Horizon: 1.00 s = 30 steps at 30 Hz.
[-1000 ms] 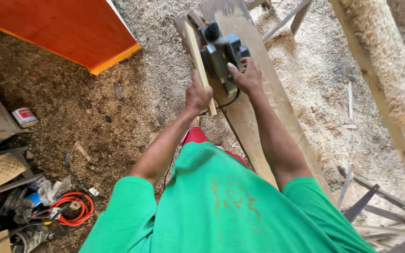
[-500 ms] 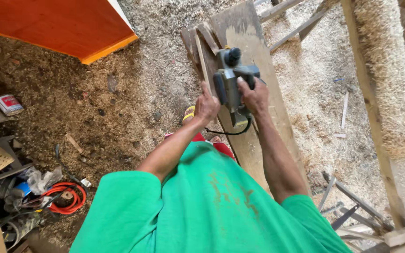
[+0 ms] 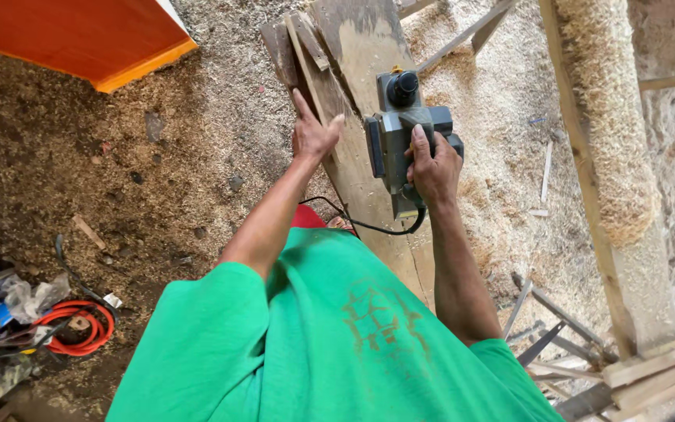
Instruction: The person saws a wooden plank with a hand saw, planes boards with an electric planer, marks a board with a pencil, and hammers nails into a small wooden box assembly, fitting planks onto the box frame.
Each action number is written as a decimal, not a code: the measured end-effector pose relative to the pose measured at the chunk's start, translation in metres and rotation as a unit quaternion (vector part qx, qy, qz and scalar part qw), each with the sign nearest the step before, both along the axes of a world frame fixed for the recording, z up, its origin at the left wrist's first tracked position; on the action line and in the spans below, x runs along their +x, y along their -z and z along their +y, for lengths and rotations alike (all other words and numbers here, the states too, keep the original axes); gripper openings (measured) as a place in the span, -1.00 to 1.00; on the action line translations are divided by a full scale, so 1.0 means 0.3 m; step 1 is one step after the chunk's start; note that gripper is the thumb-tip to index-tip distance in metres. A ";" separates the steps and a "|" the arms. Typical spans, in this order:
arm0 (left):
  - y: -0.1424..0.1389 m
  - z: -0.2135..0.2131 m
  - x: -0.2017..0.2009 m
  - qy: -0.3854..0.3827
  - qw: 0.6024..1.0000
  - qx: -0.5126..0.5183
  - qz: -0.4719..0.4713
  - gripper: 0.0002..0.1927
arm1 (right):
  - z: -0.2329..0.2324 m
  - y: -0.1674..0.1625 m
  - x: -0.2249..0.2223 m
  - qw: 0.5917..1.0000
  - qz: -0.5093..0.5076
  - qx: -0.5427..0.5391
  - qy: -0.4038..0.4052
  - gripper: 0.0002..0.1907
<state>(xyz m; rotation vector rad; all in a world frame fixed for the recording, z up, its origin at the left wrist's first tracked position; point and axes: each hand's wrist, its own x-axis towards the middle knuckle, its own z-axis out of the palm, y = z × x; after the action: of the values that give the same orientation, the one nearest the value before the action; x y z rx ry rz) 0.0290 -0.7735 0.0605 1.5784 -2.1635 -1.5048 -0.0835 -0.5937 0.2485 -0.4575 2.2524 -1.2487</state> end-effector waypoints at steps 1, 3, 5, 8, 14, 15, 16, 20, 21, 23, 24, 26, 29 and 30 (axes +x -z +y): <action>-0.015 0.019 0.050 0.020 1.000 -0.003 0.000 0.22 | -0.008 -0.002 0.004 1.000 0.000 0.004 -0.010 -0.53; -0.036 0.094 0.157 0.063 0.998 0.001 0.011 0.25 | -0.035 -0.003 0.011 0.999 -0.014 0.010 -0.032 -0.52; -0.039 0.184 0.254 0.118 0.979 -0.149 0.070 0.34 | -0.074 -0.002 0.019 0.998 -0.043 0.012 -0.054 -0.53; -0.006 0.291 0.301 0.129 0.962 -0.219 0.100 0.40 | -0.155 0.013 0.049 0.998 -0.038 -0.014 -0.049 -0.54; 0.107 0.298 0.177 0.114 0.984 -0.129 -0.033 -0.40 | -0.301 0.074 0.092 0.989 0.102 -0.001 -0.111 -0.49; 0.121 0.285 0.156 0.128 0.979 -0.145 -0.059 -0.65 | -0.322 0.086 0.098 0.988 0.103 0.002 -0.112 -0.48; 0.125 0.271 0.146 0.131 0.974 -0.182 -0.026 -0.63 | -0.345 0.100 0.106 0.988 0.105 0.004 -0.113 -0.48; 0.135 0.239 0.132 0.162 0.970 -0.176 -0.032 -0.59 | -0.421 0.144 0.126 0.982 0.132 -0.001 -0.132 -0.49; 0.128 0.232 0.134 0.175 0.973 -0.137 -0.066 -0.60 | -0.436 0.152 0.129 0.982 0.136 -0.007 -0.133 -0.49; 0.108 0.220 0.137 0.158 0.974 -0.157 -0.041 -0.46 | -0.457 0.164 0.135 0.981 0.142 -0.015 -0.135 -0.49; 0.097 0.214 0.136 0.148 0.974 -0.167 -0.027 -0.39 | -0.465 0.168 0.135 0.981 0.141 -0.015 -0.135 -0.49; 0.083 0.202 0.135 0.170 0.969 -0.171 -0.061 -0.34 | -0.483 0.176 0.134 0.981 0.138 -0.012 -0.136 -0.49; 0.089 0.199 0.135 0.200 0.958 -0.185 -0.086 -0.23 | -0.511 0.184 0.129 0.981 0.140 -0.012 -0.131 -0.49; 0.098 0.198 0.134 0.210 0.954 -0.195 -0.090 -0.19 | -0.523 0.186 0.128 0.979 0.153 -0.007 -0.132 -0.49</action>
<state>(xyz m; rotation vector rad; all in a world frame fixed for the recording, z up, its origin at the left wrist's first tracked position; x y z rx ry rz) 0.0691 -0.7141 0.0310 1.2163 -2.8163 -0.9327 -0.0451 -0.7507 0.1927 -0.9776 2.3334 -1.1172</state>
